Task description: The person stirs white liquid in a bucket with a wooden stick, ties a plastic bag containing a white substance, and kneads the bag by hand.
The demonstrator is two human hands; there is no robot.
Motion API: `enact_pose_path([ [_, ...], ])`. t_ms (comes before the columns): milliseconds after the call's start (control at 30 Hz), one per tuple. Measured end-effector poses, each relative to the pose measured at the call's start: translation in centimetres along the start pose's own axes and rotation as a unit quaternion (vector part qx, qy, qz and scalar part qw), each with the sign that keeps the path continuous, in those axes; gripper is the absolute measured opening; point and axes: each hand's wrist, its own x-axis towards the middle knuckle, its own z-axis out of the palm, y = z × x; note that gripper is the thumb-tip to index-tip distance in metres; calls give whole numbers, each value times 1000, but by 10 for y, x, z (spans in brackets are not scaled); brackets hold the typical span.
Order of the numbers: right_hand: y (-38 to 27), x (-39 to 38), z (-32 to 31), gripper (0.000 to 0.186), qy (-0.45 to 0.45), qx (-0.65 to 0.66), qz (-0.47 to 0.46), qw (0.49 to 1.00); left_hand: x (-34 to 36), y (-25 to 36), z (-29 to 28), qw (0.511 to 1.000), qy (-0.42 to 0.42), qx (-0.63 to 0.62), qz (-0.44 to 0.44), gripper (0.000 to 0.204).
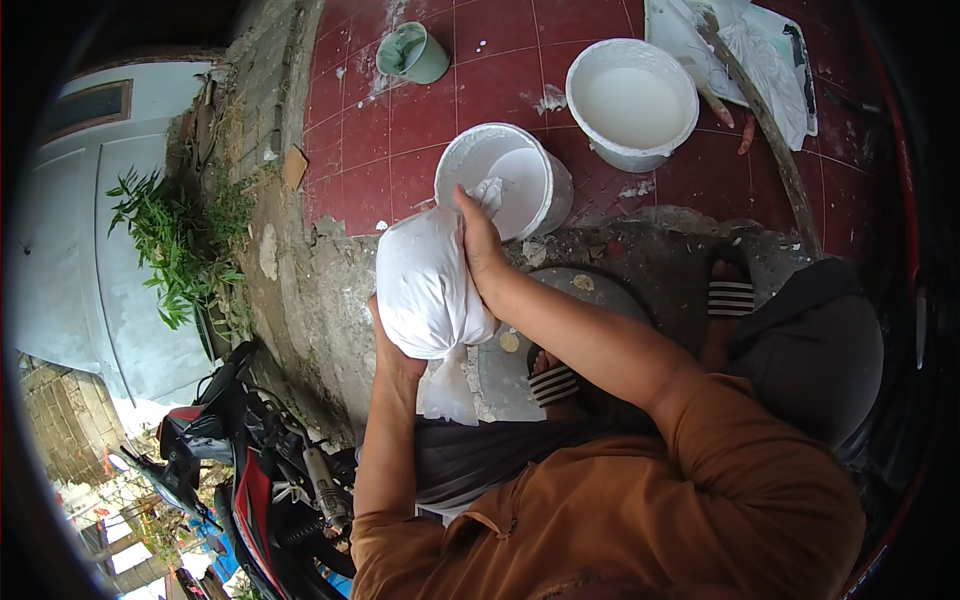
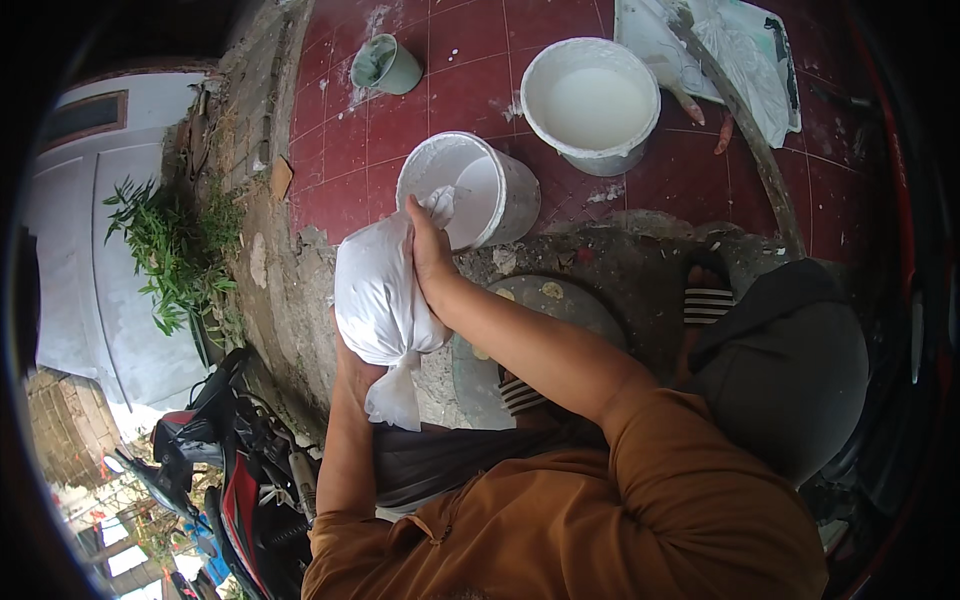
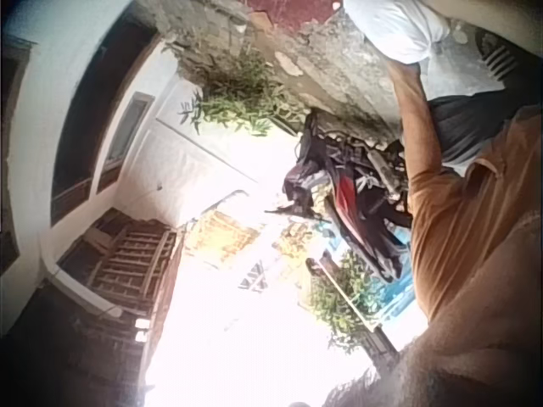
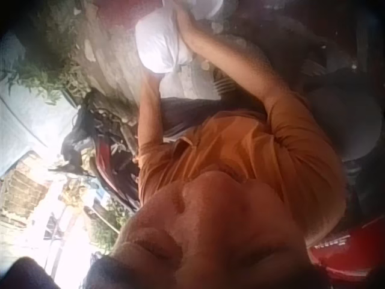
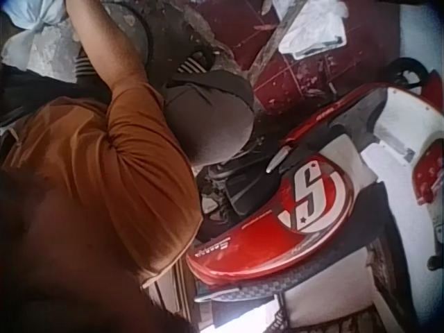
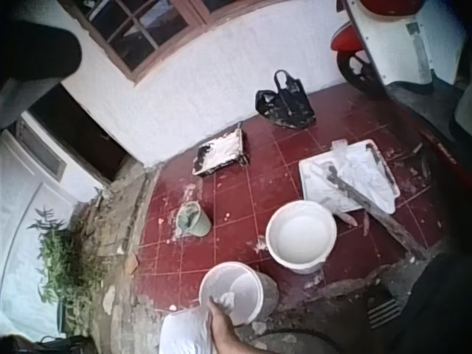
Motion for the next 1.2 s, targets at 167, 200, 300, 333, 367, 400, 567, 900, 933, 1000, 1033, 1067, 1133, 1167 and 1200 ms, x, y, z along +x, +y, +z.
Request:
enact_pose_path([
  [167,1,1,-2,75,45,-44,-26,998,2,-2,1,999,-34,-5,-1,67],
  [200,1,-1,-2,76,45,-41,-29,998,2,-2,-1,999,-33,-6,-1,67],
  [300,0,-2,0,77,43,-35,-28,998,0,-2,0,999,-49,2,-9,68],
  [333,-2,-2,0,76,42,-34,-25,998,-1,-3,3,999,-47,9,-9,66],
  [367,-2,-3,1,76,42,-34,-25,998,-3,-3,8,999,-46,15,-10,64],
  [400,-2,-4,2,74,44,-36,-24,998,-4,-3,10,999,-45,15,-9,64],
  [567,-3,-5,6,50,55,-41,-42,997,-5,-4,18,999,-43,13,9,64],
  [900,-4,-6,5,46,76,-60,-20,995,0,-4,4,999,-37,16,-9,65],
  [933,-5,-8,8,45,89,-64,-15,994,0,-4,2,999,-45,9,-11,65],
  [1000,-4,-7,10,45,88,-52,-14,995,0,-4,1,998,-53,2,-14,65],
  [1033,-5,-6,9,45,88,-40,-14,995,1,-4,2,999,-51,10,-5,66],
  [1067,-5,-5,9,45,88,-40,-14,995,2,-5,4,999,-49,18,5,67],
  [1133,-5,-3,7,44,95,-50,-22,994,-2,-6,9,998,-53,36,19,67],
  [1167,-4,-2,6,44,95,-50,-22,994,-3,-7,11,996,-58,54,33,68],
  [1200,-3,-1,6,49,97,-60,-28,993,-3,-6,10,996,-57,55,33,68],
])
